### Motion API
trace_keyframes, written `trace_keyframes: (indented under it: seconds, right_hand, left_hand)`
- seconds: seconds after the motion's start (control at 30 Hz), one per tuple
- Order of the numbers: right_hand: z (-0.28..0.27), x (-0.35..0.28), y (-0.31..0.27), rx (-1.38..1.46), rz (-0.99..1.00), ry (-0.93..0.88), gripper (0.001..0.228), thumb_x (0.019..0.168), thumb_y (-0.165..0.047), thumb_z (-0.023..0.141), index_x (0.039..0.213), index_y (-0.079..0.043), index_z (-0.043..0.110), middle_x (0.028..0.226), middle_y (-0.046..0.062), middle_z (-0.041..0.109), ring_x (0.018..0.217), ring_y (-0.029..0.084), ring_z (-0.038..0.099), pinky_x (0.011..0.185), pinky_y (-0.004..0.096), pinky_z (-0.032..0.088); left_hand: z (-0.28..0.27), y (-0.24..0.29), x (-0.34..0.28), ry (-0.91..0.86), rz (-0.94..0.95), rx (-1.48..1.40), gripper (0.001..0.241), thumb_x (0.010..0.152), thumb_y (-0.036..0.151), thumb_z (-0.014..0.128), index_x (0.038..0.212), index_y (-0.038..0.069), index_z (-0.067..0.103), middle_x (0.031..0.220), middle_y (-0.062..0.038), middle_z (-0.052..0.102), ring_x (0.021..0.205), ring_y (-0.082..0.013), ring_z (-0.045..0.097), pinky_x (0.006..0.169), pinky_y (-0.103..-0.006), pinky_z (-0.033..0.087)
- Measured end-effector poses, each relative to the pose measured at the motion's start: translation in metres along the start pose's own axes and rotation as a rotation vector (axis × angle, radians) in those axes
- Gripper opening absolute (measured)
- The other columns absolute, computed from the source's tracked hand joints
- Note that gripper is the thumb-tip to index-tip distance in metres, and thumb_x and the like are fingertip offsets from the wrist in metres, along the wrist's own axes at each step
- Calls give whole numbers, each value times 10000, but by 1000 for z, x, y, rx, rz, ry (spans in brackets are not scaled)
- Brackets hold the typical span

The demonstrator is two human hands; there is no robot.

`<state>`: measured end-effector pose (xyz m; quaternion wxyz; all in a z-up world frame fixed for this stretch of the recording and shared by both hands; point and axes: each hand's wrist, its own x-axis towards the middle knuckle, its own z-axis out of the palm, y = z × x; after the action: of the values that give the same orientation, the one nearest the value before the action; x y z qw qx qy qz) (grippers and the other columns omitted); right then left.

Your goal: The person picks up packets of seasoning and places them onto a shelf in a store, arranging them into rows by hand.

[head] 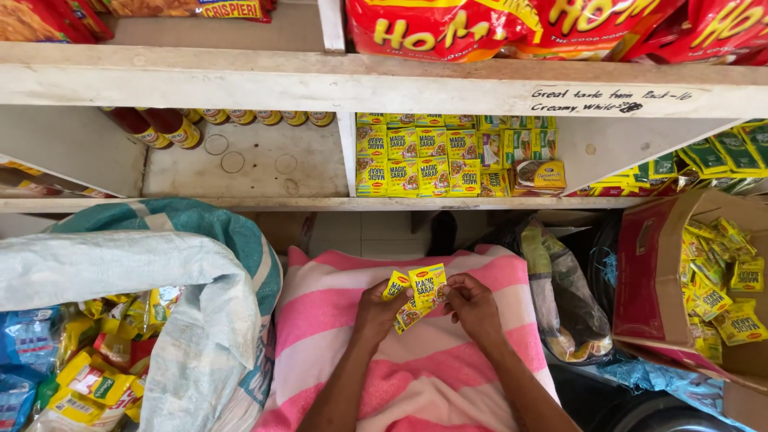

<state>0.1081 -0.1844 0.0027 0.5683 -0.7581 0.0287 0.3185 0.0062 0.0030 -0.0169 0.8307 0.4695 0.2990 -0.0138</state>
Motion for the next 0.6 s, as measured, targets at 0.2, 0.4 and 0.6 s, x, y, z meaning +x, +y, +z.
trace_keyframes:
  seconds: [0.2, 0.4, 0.6]
  right_hand:
    - [-17, 21, -7, -9, -111, 13, 101, 963, -102, 673, 1048, -47, 683, 736, 83, 690, 572, 115, 606, 483, 263, 481]
    - [-49, 103, -91, 115, -140, 188, 63, 964, -83, 608, 1025, -70, 612, 841, 74, 730, 547, 147, 631, 423, 287, 466]
    - [-61, 205, -141, 86, -174, 204, 77, 957, -64, 625, 1020, -61, 580, 777, 103, 685, 528, 129, 606, 396, 286, 443]
  left_hand:
    - [-3, -4, 2, 17, -26, -30, 217, 898, 166, 767, 1057, 20, 750, 915, -36, 778, 774, -85, 700, 687, -271, 573]
    - [-5, -4, 3, 10, -57, -60, 208, 902, 183, 767, 1025, 15, 752, 862, -38, 764, 725, -93, 688, 634, -276, 560]
    - [-9, -19, 12, 41, -69, -142, 199, 894, 152, 769, 1031, 9, 753, 866, -40, 766, 730, -98, 696, 646, -277, 567]
